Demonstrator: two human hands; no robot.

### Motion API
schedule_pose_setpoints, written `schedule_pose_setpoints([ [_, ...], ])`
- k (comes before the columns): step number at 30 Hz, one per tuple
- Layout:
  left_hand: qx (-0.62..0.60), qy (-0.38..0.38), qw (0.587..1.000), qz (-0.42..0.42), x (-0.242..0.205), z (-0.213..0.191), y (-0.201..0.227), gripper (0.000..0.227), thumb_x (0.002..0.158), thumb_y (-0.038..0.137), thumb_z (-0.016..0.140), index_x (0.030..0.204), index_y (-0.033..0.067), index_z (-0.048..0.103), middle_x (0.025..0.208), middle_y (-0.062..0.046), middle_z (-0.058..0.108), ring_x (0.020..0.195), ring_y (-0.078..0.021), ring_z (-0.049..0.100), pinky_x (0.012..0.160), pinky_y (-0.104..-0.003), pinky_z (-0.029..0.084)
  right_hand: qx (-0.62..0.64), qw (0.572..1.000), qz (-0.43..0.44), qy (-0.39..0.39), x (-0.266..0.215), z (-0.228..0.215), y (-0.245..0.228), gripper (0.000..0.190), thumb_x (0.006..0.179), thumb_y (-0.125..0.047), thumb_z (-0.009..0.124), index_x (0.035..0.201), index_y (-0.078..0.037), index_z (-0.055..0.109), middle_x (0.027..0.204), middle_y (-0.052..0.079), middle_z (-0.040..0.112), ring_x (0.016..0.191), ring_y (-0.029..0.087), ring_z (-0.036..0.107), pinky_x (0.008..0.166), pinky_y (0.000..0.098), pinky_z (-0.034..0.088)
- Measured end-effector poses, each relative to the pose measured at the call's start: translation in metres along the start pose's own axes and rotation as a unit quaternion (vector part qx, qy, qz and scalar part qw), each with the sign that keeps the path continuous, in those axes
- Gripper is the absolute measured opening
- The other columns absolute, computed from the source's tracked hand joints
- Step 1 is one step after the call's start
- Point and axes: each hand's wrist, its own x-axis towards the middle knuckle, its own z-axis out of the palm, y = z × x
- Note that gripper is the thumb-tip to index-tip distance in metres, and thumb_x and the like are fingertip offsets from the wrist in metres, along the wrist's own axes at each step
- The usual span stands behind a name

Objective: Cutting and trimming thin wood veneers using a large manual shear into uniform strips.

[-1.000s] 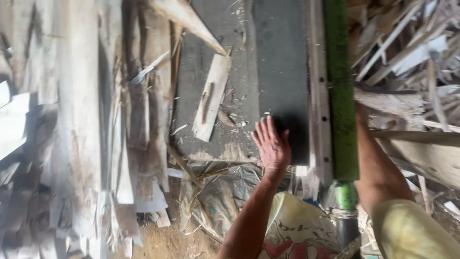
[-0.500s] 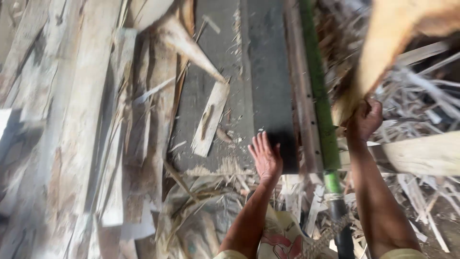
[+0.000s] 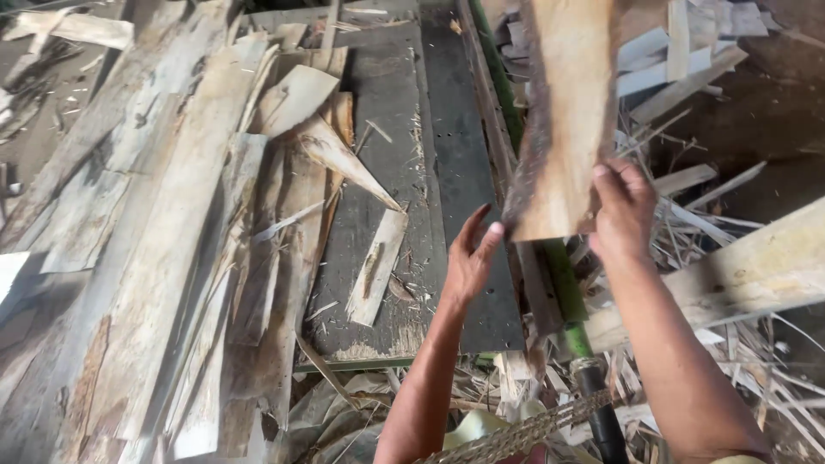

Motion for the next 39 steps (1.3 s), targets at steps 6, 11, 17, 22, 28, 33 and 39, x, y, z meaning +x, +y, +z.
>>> schedule_pose_setpoints([
  [6,-0.217,-0.086,0.964,-0.124,0.014,-0.028,-0.049,0.054,0.085,0.025,0.082,0.129,-0.0008,0.063,0.11,-0.011,0.072,0.094,-0.0206,0.068,0.079,-0.034,0.059,-0.18,0.964,0.163,-0.112,-0.054,0.046,-0.035,0.024,0.099,-0.015,0.069,0.121,-0.007,0.066,0.115,0.01,0.072,0.1,0.019,0.07,0.091,0.0355,0.06],
  [11,-0.217,-0.002,0.941,-0.26,-0.022,-0.05,-0.168,0.039,0.081,0.012,0.079,0.116,0.0018,0.067,0.094,-0.005,0.072,0.079,-0.0189,0.068,0.069,-0.036,0.057,-0.299,0.936,0.109,-0.15,-0.095,-0.037,-0.031,0.04,0.101,-0.02,0.064,0.139,-0.007,0.061,0.136,0.014,0.069,0.123,0.026,0.068,0.105,0.0389,0.053],
  [17,-0.027,0.018,0.986,-0.165,-0.058,-0.027,-0.32,0.042,0.079,0.015,0.081,0.118,0.0044,0.07,0.102,-0.004,0.077,0.089,-0.0131,0.069,0.08,-0.029,0.057,-0.168,0.859,0.418,-0.243,-0.21,-0.175,-0.009,0.089,0.087,-0.064,0.058,0.156,-0.01,0.042,0.147,0.022,0.06,0.135,0.027,0.056,0.106,0.0386,0.043],
  [22,0.082,-0.024,0.98,-0.18,-0.031,-0.006,-0.291,0.038,0.08,0.022,0.083,0.113,0.0048,0.074,0.098,-0.011,0.079,0.088,-0.0197,0.07,0.08,-0.035,0.058,-0.138,0.826,0.497,-0.229,-0.254,-0.162,-0.04,0.084,0.076,-0.036,0.071,0.151,-0.009,0.044,0.116,0.022,0.072,0.09,0.033,0.07,0.076,0.0495,0.063],
  [28,0.2,-0.049,0.955,-0.214,-0.013,0.02,-0.305,0.047,0.072,0.032,0.085,0.111,0.0089,0.072,0.1,-0.014,0.077,0.09,-0.0298,0.075,0.08,-0.041,0.059,-0.322,0.875,0.167,-0.322,-0.273,-0.175,0.007,0.063,0.089,-0.024,0.077,0.14,-0.009,0.041,0.101,0.014,0.068,0.082,0.02,0.071,0.062,0.0322,0.064],
  [33,0.283,-0.082,0.936,-0.193,0.009,0.028,-0.308,0.049,0.072,0.037,0.084,0.111,0.0099,0.073,0.101,-0.018,0.076,0.095,-0.037,0.073,0.082,-0.046,0.059,-0.405,0.785,0.416,-0.214,-0.265,-0.116,-0.029,0.059,0.085,-0.02,0.073,0.134,-0.014,0.042,0.096,0.012,0.07,0.063,0.023,0.072,0.047,0.0348,0.062],
  [39,0.334,-0.104,0.919,-0.181,0.021,0.05,-0.334,0.037,0.087,0.039,0.066,0.11,0.012,0.077,0.103,-0.019,0.077,0.101,-0.0373,0.073,0.086,-0.046,0.06,-0.436,0.764,0.435,-0.195,-0.274,-0.11,-0.01,0.052,0.091,-0.014,0.07,0.135,-0.011,0.042,0.074,0.02,0.067,0.053,0.026,0.063,0.045,0.0381,0.048],
])
